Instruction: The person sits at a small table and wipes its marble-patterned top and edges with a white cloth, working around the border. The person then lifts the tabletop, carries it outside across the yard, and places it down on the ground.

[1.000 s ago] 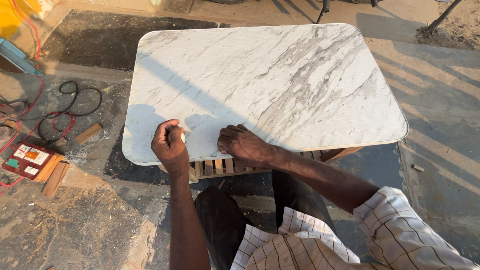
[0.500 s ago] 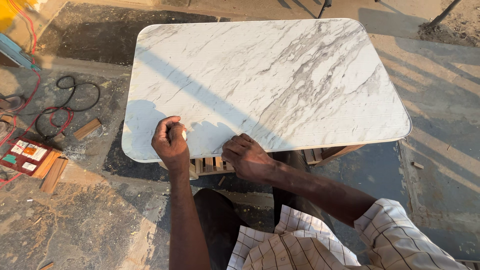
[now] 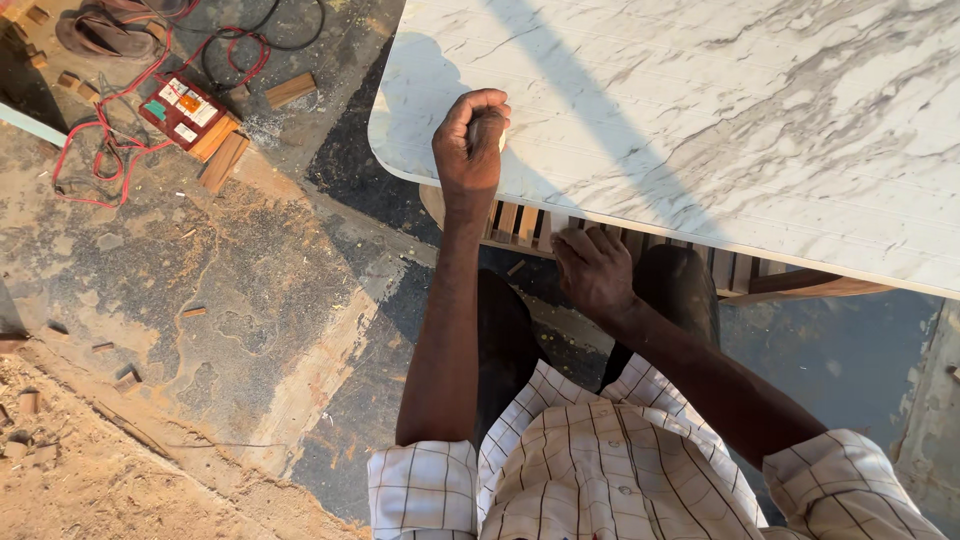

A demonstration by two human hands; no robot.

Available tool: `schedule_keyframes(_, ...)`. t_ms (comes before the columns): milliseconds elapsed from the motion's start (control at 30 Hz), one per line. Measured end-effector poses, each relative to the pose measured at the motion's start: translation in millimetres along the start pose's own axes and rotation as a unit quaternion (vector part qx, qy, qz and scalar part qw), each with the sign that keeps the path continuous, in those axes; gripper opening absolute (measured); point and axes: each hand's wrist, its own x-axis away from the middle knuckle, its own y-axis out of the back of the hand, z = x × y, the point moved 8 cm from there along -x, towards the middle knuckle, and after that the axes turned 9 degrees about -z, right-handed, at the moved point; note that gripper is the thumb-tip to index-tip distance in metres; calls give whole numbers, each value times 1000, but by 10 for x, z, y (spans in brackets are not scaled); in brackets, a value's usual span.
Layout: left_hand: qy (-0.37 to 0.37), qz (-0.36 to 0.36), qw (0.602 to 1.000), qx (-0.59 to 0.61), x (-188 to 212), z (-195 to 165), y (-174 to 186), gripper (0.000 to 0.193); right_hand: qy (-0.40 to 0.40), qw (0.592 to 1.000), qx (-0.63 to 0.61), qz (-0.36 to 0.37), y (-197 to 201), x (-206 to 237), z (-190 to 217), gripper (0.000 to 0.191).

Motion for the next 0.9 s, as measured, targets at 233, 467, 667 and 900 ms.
schedule_keyframes(233, 94, -39, 994, -37, 874, -22, 702, 48, -462, 663, -584, 77, -377, 579, -66, 12)
schedule_keyframes(467, 202, -20, 959, 199, 1637, 169, 526, 94, -497, 537, -681, 8, 20, 266, 132, 12)
schedule_keyframes(667, 150, 61, 982, 97, 1721, -224, 208, 93, -463, 630, -623, -25, 31, 52, 147, 20)
schedule_keyframes(900, 144, 38, 989, 23, 1760, -307, 177, 45, -496, 562, -660, -42, 8, 163, 91, 8)
